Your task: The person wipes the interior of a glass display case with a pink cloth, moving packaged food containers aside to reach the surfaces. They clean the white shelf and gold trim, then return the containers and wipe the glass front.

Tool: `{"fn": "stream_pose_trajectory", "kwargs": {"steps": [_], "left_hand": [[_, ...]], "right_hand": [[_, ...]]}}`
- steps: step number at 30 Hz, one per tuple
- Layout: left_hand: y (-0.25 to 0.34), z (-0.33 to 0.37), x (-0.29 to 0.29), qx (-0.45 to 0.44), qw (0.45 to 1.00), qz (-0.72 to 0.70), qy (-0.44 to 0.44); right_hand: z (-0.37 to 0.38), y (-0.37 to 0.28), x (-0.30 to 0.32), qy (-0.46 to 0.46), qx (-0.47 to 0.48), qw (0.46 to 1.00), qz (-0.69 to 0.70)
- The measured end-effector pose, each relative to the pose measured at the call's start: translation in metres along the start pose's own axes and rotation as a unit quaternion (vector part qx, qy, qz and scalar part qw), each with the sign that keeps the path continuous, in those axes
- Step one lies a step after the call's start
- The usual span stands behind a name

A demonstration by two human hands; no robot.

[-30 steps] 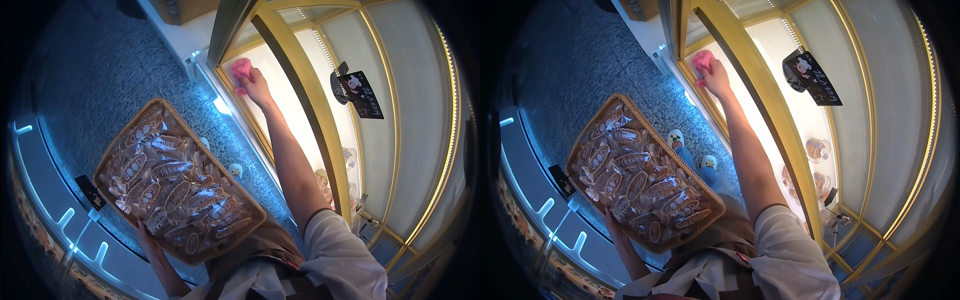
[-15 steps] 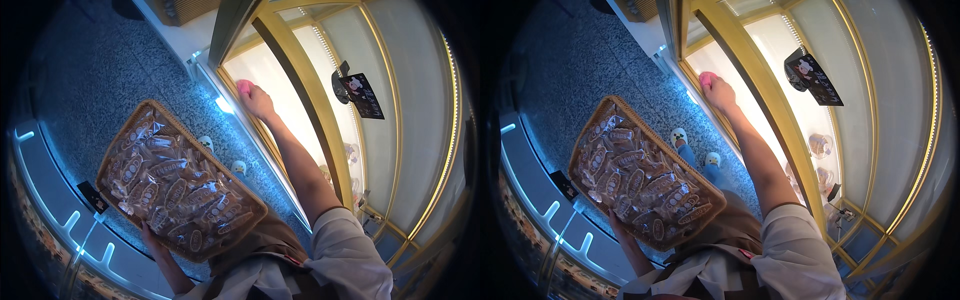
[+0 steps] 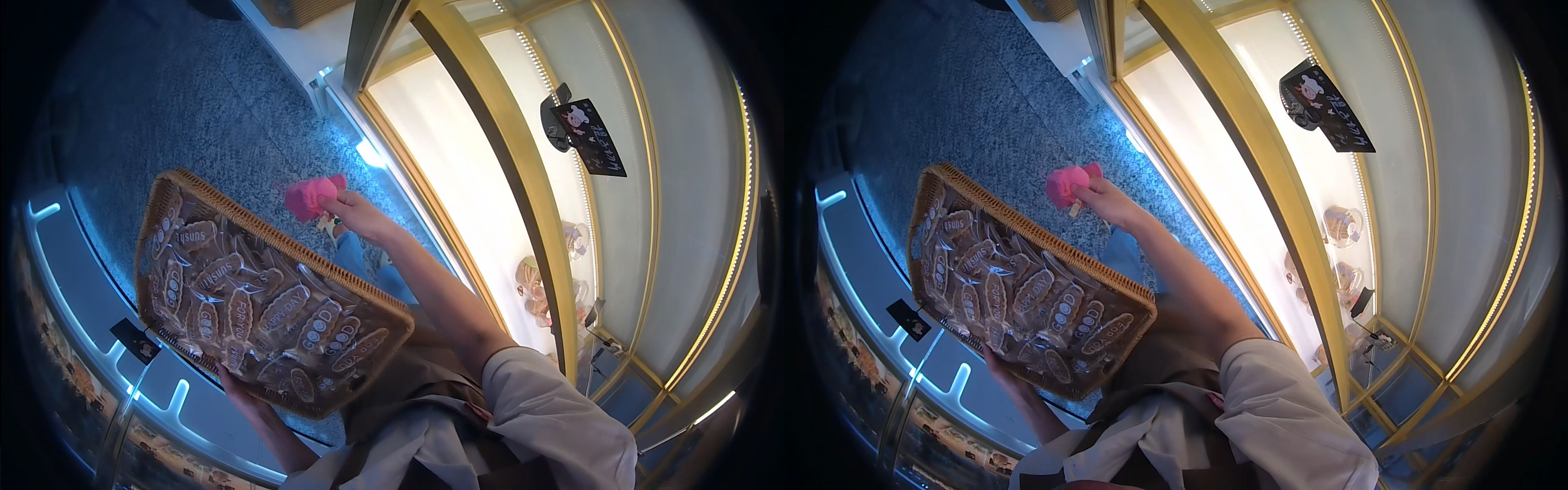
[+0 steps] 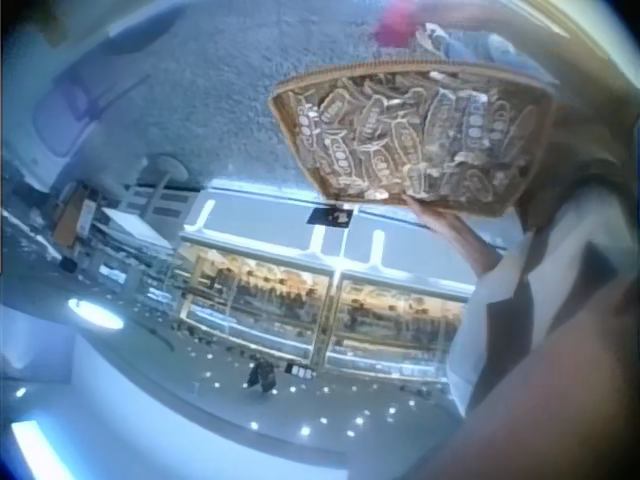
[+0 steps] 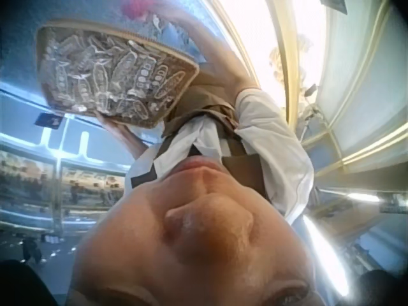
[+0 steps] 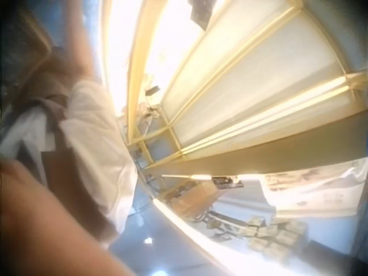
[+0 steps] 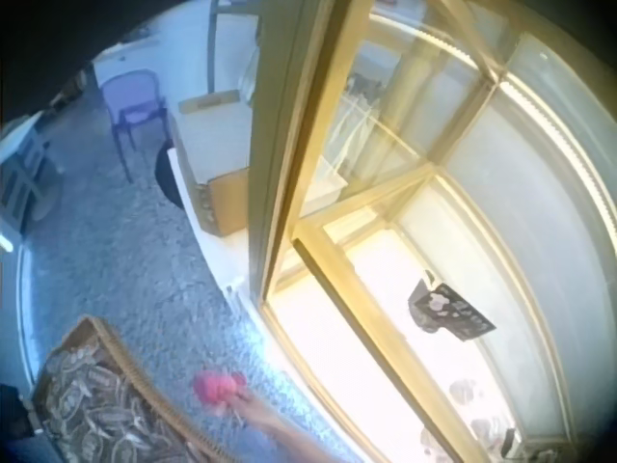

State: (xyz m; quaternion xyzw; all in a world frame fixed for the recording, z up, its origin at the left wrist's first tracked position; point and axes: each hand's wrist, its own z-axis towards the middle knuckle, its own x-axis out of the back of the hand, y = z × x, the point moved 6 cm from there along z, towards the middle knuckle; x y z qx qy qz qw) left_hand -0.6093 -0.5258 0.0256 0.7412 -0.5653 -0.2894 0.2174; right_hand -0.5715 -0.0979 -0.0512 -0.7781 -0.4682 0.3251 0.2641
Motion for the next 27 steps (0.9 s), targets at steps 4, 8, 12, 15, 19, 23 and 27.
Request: {"fn": "stream_pose_trajectory", "kwargs": {"steps": [4, 8, 12, 15, 19, 23, 27], "left_hand": [[-0.002, -0.001, 0.006, 0.005, 1.000, -0.009, 0.001], [-0.006, -0.004, 0.001, 0.029, 0.999, -0.028, 0.021], [0.001, -0.008, -0.010, 0.032, 0.998, -0.014, 0.059], [0.000, -0.008, -0.013, 0.043, 0.999, -0.005, 0.030], [0.013, -0.010, -0.023, 0.045, 0.998, 0.025, 0.038], [0.017, 0.014, -0.003, 0.060, 0.997, 0.038, 0.010], [0.020, 0.019, -0.008, 0.072, 0.995, 0.060, -0.035]], "right_hand": [[-0.027, 0.033, 0.034, 0.087, 0.034, 0.961, 0.259], [-0.123, -0.009, 0.083, 0.187, 0.107, 0.933, 0.290], [-0.173, -0.004, 0.147, 0.324, 0.190, 0.887, 0.267], [-0.156, 0.008, 0.183, 0.432, 0.217, 0.861, 0.159], [-0.087, 0.041, 0.166, 0.547, 0.189, 0.730, -0.364], [-0.107, 0.058, 0.110, 0.515, 0.088, 0.775, -0.355], [-0.192, 0.096, 0.070, 0.488, -0.100, 0.767, -0.405]]}}
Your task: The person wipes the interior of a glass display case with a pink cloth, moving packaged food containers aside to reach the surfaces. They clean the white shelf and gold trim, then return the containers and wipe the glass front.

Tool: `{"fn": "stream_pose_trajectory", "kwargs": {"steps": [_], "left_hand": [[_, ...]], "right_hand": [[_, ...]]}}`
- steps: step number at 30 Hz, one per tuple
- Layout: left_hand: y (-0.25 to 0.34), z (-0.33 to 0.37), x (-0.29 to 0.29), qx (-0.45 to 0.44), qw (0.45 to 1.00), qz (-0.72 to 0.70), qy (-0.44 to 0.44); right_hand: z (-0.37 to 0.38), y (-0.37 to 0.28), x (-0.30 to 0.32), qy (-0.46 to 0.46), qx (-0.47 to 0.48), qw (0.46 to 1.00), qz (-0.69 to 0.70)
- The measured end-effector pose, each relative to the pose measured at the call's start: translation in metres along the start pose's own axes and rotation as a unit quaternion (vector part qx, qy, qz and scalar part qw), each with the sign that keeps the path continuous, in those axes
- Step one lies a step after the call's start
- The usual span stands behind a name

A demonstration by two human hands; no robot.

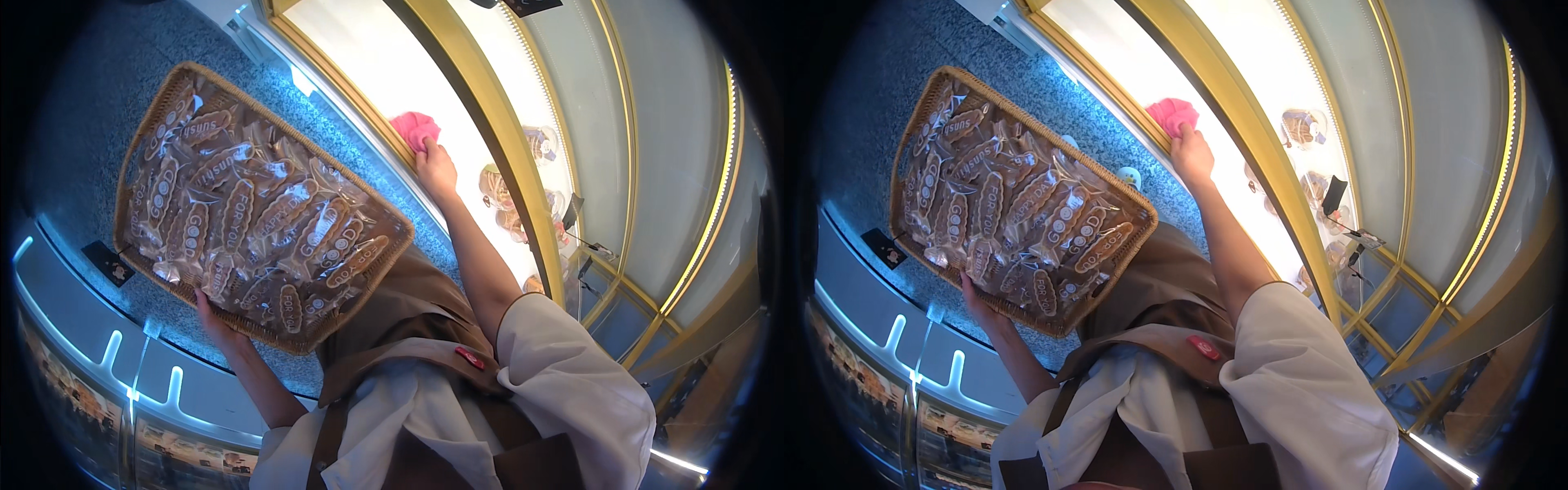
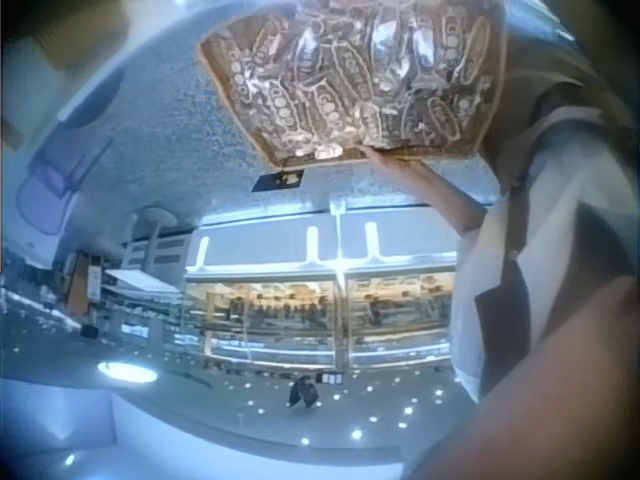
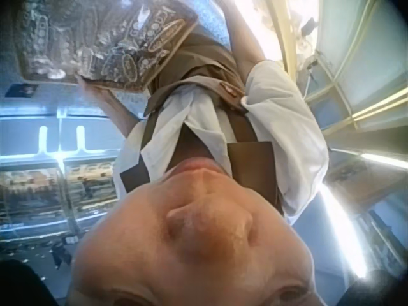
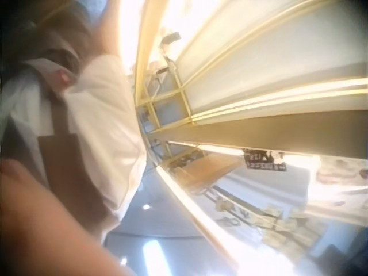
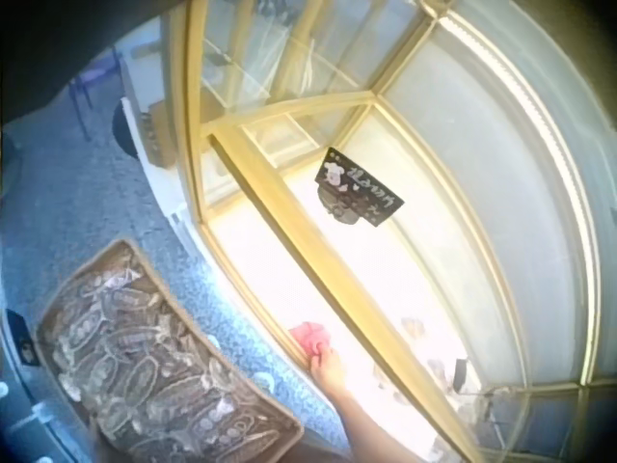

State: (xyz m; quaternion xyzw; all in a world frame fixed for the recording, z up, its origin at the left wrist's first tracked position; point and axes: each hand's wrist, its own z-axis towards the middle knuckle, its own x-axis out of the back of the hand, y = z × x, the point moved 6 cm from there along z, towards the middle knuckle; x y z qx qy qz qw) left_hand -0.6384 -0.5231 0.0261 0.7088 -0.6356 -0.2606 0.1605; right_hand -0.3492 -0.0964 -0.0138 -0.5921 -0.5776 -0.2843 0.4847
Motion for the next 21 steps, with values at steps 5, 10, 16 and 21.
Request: {"fn": "stream_pose_trajectory", "kwargs": {"steps": [5, 10, 16, 21], "left_hand": [[0.000, -0.001, -0.016, -0.016, 0.997, -0.009, -0.071], [-0.012, -0.009, -0.061, -0.021, 0.997, -0.029, -0.071], [-0.031, -0.029, -0.165, -0.038, 0.989, -0.013, -0.139], [-0.074, -0.015, -0.254, -0.084, 0.981, 0.020, -0.174]], "right_hand": [[-0.118, 0.057, 0.015, -0.286, -0.038, 0.956, 0.056], [-0.237, -0.014, 0.033, -0.479, -0.096, 0.757, 0.433], [-0.256, -0.039, 0.032, -0.419, -0.111, 0.759, 0.486], [-0.262, -0.036, 0.057, -0.359, -0.207, 0.732, 0.541]]}}
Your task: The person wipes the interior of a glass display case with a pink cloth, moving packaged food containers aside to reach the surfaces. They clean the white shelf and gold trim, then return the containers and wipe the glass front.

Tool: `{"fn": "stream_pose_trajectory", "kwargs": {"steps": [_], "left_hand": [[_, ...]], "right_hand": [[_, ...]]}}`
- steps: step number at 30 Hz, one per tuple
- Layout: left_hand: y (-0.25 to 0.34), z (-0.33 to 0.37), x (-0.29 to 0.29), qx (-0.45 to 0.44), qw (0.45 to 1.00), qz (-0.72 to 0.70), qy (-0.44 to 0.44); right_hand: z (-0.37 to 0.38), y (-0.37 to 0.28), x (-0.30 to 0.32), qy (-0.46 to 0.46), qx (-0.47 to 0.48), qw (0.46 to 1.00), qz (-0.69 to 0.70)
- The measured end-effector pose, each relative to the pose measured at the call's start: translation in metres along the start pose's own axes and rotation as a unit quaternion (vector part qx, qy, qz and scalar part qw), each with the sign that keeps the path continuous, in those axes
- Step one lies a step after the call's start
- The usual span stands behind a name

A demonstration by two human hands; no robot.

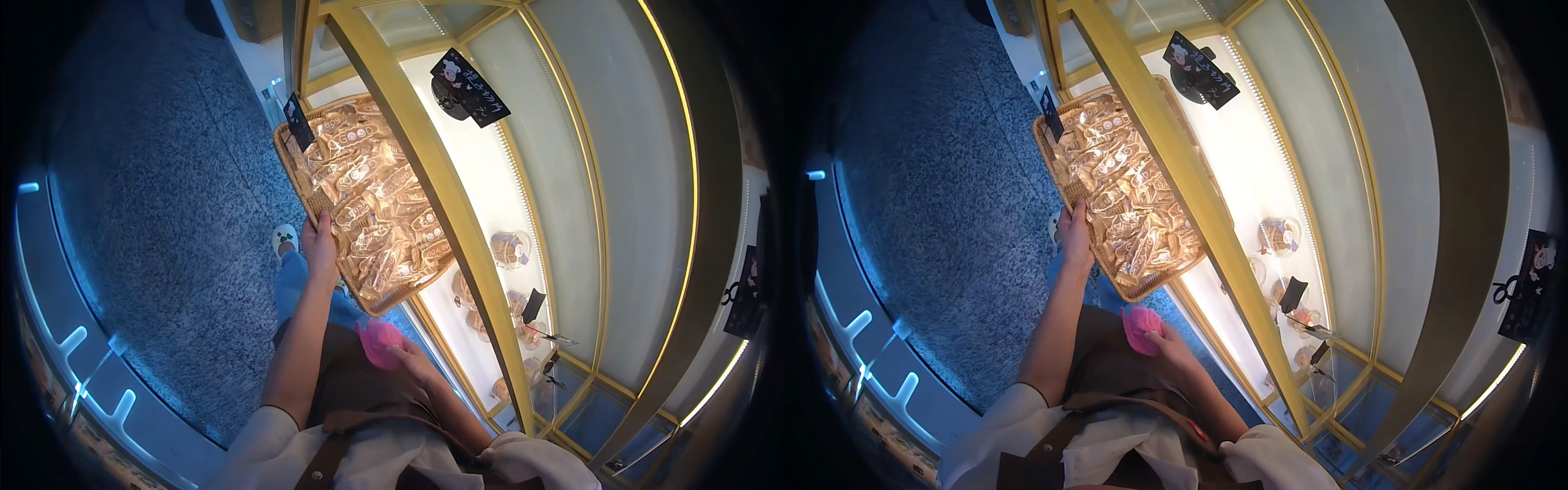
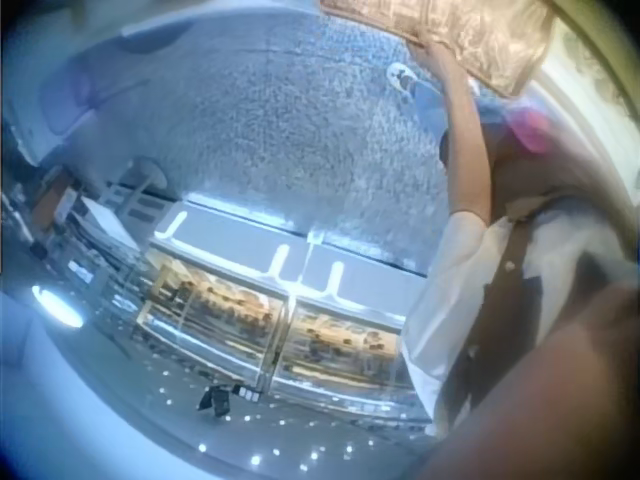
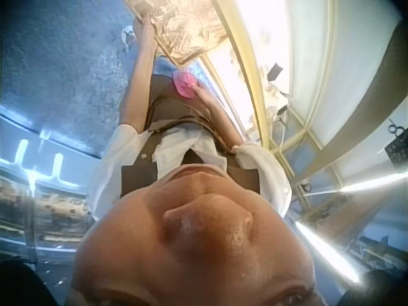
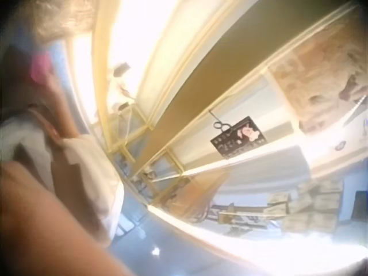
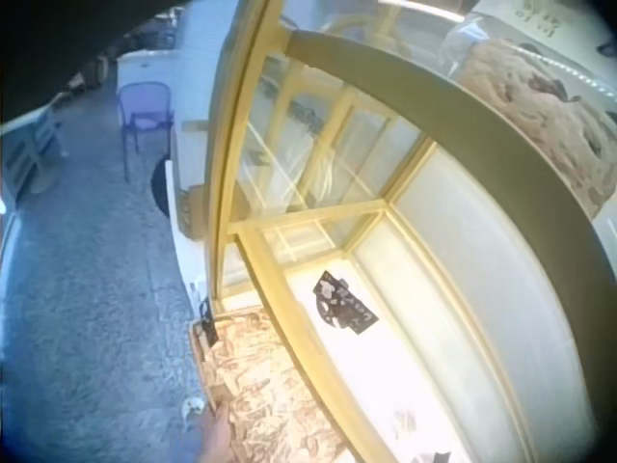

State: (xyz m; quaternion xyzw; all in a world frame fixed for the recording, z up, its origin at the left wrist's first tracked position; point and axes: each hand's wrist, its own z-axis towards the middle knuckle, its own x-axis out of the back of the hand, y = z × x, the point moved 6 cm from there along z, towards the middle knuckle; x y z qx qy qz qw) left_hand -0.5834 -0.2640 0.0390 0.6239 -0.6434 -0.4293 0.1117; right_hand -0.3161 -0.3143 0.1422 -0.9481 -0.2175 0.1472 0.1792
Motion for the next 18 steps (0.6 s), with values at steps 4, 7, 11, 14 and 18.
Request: {"fn": "stream_pose_trajectory", "kwargs": {"steps": [4, 7, 11, 14, 18], "left_hand": [[-0.025, 0.023, -0.058, 0.007, 1.000, -0.019, -0.001], [-0.041, 0.046, -0.091, -0.001, 1.000, -0.011, 0.022], [-0.043, 0.057, -0.127, 0.018, 0.999, 0.039, 0.000], [-0.058, 0.081, -0.139, 0.019, 0.995, 0.079, -0.054], [-0.061, 0.106, -0.142, 0.057, 0.977, 0.181, -0.100]], "right_hand": [[0.005, 0.035, 0.032, 0.002, 0.037, 0.998, -0.043], [-0.006, 0.030, 0.033, -0.001, 0.048, 0.993, -0.108], [-0.054, -0.023, 0.005, -0.049, 0.053, 0.996, -0.046], [-0.089, -0.076, 0.002, -0.058, 0.135, 0.989, 0.007], [-0.136, -0.166, 0.004, -0.027, 0.360, 0.926, 0.109]]}}
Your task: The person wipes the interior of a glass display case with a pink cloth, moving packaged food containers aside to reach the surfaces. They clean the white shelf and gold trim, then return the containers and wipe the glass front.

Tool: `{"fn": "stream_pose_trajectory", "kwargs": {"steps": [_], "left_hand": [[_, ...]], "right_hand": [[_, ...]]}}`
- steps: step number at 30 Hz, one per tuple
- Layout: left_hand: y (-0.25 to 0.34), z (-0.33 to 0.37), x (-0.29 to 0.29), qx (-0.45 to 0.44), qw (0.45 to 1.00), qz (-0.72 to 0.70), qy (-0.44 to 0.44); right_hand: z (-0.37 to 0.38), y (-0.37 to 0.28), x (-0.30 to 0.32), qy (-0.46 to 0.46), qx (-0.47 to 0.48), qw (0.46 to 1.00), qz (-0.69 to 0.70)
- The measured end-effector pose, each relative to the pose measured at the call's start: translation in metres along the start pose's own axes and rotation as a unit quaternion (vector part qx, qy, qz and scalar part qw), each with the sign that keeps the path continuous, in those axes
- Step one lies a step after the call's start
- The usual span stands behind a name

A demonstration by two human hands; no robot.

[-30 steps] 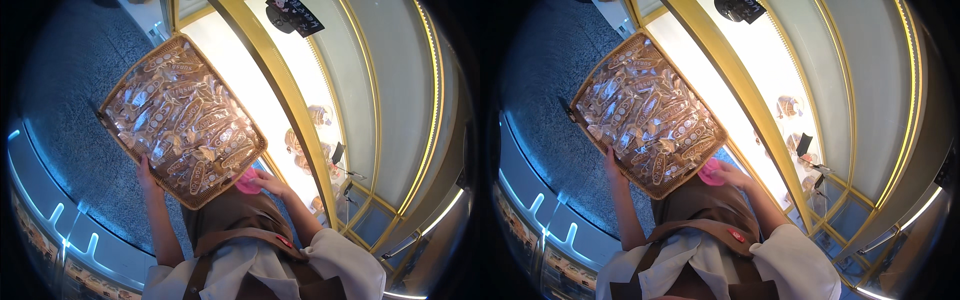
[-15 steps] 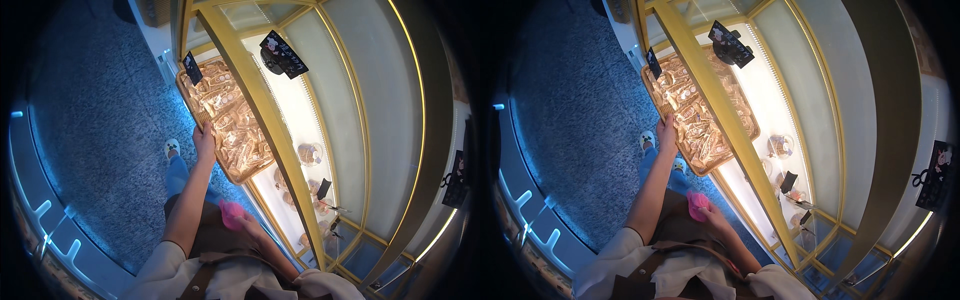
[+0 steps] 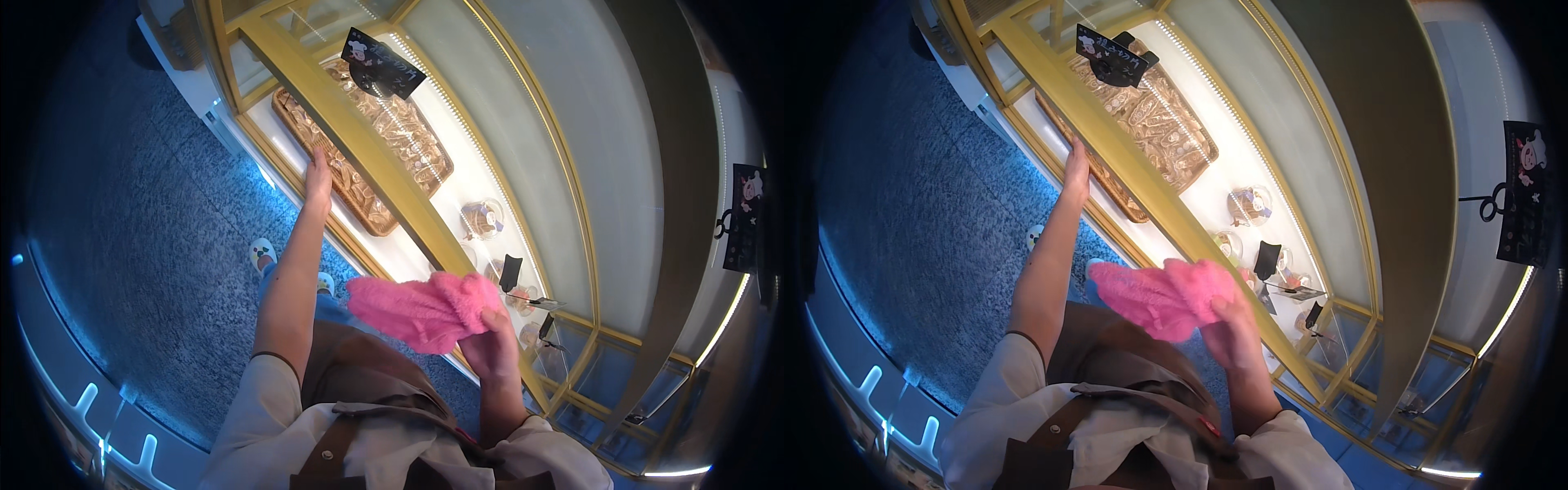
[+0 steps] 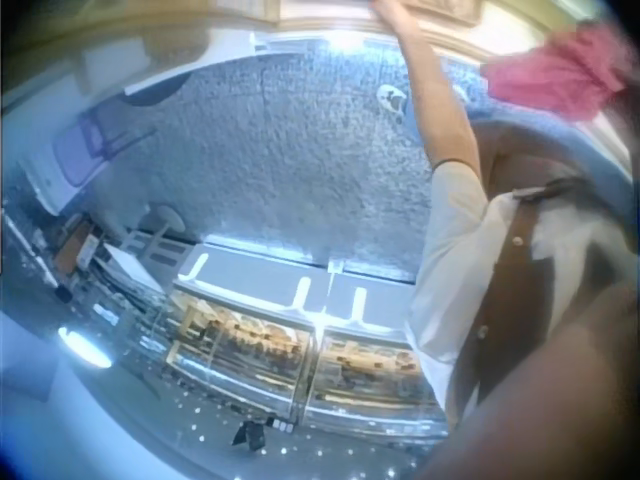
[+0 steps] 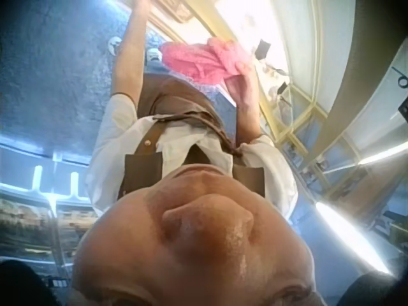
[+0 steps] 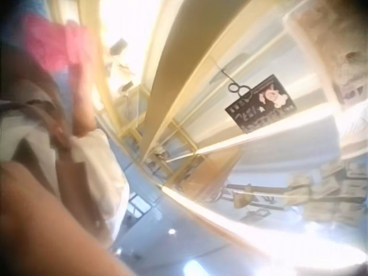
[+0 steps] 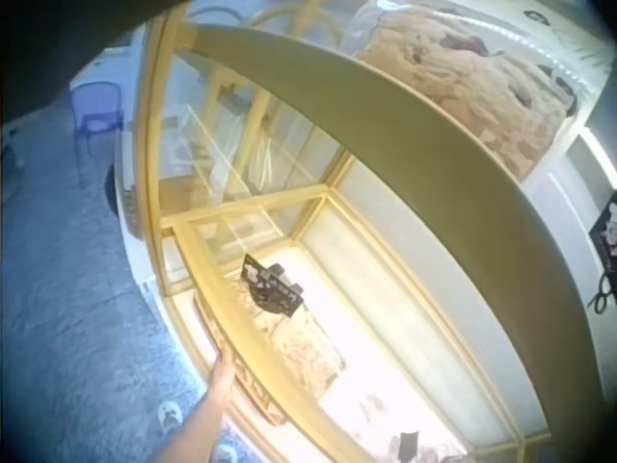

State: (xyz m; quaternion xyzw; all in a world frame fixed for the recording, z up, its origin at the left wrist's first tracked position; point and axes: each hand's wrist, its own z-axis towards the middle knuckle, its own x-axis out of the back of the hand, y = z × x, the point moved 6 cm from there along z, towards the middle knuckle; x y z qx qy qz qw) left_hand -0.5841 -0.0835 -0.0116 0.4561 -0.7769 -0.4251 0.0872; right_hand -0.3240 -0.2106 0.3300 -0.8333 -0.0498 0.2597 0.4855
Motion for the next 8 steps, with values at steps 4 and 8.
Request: {"fn": "stream_pose_trajectory", "kwargs": {"steps": [4, 8], "left_hand": [[0.010, 0.008, 0.013, -0.035, 0.989, 0.146, 0.001], [0.009, 0.023, 0.013, -0.044, 0.961, 0.271, 0.005]], "right_hand": [[0.030, -0.071, -0.023, 0.137, 0.279, 0.950, 0.000], [0.061, -0.096, -0.001, 0.305, 0.440, 0.829, -0.158]]}}
